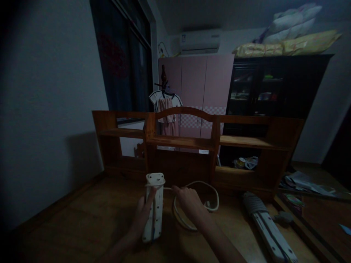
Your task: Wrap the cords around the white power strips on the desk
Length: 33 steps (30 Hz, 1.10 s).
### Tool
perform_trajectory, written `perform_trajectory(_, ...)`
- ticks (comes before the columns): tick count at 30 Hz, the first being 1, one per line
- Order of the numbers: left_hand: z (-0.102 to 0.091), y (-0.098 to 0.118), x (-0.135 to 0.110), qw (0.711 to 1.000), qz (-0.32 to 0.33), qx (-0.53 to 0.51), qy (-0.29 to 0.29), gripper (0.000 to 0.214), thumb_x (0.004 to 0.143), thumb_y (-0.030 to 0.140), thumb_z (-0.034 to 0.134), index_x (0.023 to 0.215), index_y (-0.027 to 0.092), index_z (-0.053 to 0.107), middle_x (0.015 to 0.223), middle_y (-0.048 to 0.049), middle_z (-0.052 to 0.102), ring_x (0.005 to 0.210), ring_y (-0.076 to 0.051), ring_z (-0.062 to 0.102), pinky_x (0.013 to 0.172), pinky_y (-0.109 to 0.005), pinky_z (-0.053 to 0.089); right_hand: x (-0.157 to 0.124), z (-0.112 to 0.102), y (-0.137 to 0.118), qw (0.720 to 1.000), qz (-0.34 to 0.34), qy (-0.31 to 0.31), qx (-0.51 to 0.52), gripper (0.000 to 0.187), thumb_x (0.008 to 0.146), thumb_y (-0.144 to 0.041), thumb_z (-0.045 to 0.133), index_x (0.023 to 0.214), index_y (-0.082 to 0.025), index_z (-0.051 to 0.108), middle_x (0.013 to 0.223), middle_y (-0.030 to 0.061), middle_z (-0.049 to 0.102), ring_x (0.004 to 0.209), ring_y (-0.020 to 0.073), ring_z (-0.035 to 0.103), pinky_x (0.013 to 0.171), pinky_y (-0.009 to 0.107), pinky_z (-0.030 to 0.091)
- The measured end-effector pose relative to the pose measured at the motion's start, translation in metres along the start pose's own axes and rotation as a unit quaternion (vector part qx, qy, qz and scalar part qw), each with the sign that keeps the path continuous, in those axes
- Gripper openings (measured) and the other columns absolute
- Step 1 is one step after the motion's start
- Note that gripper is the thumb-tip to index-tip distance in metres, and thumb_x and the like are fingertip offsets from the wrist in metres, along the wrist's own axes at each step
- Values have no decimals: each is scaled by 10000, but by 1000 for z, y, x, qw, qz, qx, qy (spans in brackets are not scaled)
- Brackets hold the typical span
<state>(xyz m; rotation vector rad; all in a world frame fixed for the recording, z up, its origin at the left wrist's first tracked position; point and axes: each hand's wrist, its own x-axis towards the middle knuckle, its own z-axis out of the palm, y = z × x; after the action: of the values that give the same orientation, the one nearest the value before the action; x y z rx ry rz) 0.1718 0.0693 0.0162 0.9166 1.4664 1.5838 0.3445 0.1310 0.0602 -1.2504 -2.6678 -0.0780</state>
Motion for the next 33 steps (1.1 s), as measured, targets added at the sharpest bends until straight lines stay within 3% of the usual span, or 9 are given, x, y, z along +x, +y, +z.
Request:
perform_trajectory(4, -5, 2, 11, 999, 35, -8, -1, 635, 681, 708, 589, 967, 142, 607, 738, -42, 638, 732, -218, 613, 650, -260, 461, 1, -8, 5, 999, 2, -2, -54, 223, 964, -186, 401, 1096, -241, 572, 869, 78, 694, 831, 230, 678, 626, 252, 413)
perform_trajectory(11, -6, 2, 9, 995, 89, 5, -44, 591, 786, 630, 549, 1125, 150, 606, 979, -88, 661, 1030, -259, 580, 888, -308, 425, 1, -25, 13, 993, 3, 16, -115, 190, 981, -307, 423, 979, -236, 599, 845, 54, 698, 748, 235, 681, 561, 248, 383)
perform_trajectory(14, -8, 0, 6, 998, 24, -29, -51, 652, 731, 663, 591, 1138, 154, 600, 1013, -103, 664, 971, -261, 618, 828, -319, 469, -3, -39, 22, 992, 11, 46, -120, 194, 975, -337, 448, 942, -223, 603, 792, 44, 694, 703, 233, 677, 526, 249, 344)
perform_trajectory(17, -5, -1, 3, 991, -52, -88, -88, 725, 695, 702, 597, 1147, 135, 582, 912, -123, 680, 755, -240, 662, 646, -315, 515, -10, -51, 27, 992, -14, 79, -96, 243, 988, -346, 425, 888, -217, 606, 745, 30, 684, 716, 215, 673, 531, 254, 318)
perform_trajectory(19, -2, 0, 2, 984, -67, -117, -115, 721, 715, 710, 569, 1154, 138, 570, 832, -112, 681, 635, -211, 651, 548, -294, 507, -13, -54, 25, 992, -26, 83, -95, 259, 988, -344, 429, 854, -212, 608, 732, 26, 680, 699, 206, 668, 518, 260, 287)
perform_trajectory(22, -1, -2, 5, 984, -72, -127, -106, 695, 721, 715, 558, 1122, 148, 578, 734, -79, 667, 543, -190, 627, 477, -275, 490, -16, -53, 17, 989, -40, 80, -122, 183, 963, -289, 482, 861, -203, 607, 719, 22, 672, 633, 204, 650, 484, 278, 210)
perform_trajectory(27, -8, -18, 20, 984, -65, -138, -94, 693, 710, 734, 549, 1074, 145, 588, 705, -65, 653, 539, -188, 617, 482, -277, 484, -25, -55, -2, 987, -71, 81, -116, 109, 908, -121, 511, 873, -186, 592, 740, 15, 661, 602, 187, 624, 481, 297, 167)
perform_trajectory(33, 2, -32, 22, 994, -5, -62, -88, 647, 703, 692, 597, 1023, 131, 633, 835, -88, 681, 749, -219, 648, 668, -279, 492, -47, -67, -36, 977, -160, 75, -119, 125, 845, -47, 547, 865, -164, 586, 766, 21, 644, 558, 168, 570, 478, 308, 163)
